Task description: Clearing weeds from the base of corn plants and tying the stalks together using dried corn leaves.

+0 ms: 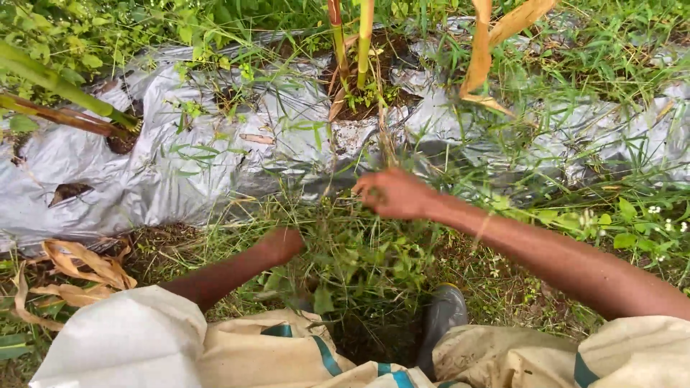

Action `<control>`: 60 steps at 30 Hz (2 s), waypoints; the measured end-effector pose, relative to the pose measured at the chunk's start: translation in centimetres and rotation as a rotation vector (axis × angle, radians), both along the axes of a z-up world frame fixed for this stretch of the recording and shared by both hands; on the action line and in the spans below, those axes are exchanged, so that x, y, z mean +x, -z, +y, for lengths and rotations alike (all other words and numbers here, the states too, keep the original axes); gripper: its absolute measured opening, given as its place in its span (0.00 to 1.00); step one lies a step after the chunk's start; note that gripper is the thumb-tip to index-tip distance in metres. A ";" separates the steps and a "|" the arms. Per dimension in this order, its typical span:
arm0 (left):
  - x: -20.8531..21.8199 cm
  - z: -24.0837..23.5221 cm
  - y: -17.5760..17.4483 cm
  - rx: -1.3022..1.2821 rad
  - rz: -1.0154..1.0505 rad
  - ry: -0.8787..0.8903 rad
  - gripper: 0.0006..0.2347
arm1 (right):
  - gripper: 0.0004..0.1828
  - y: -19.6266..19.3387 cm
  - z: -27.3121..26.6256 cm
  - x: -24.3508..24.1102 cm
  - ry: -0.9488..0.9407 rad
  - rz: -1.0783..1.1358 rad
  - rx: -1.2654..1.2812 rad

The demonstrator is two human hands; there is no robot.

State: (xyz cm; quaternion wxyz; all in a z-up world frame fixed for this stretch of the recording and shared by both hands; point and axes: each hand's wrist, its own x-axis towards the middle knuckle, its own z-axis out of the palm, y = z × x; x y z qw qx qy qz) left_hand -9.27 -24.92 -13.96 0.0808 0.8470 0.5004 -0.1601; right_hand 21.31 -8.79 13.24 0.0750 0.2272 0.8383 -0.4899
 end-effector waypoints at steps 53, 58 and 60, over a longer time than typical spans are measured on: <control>3.7 29.2 -13.3 0.448 -0.211 -0.470 0.13 | 0.11 5.0 2.6 -7.5 -0.454 -0.056 0.361; 3.9 31.4 -11.2 0.267 -0.476 -0.664 0.15 | 0.13 3.8 3.7 -7.9 -0.370 -0.014 0.408; 3.7 31.3 -11.1 0.238 -0.322 -0.626 0.17 | 0.14 3.5 4.0 -8.0 -0.344 -0.025 0.389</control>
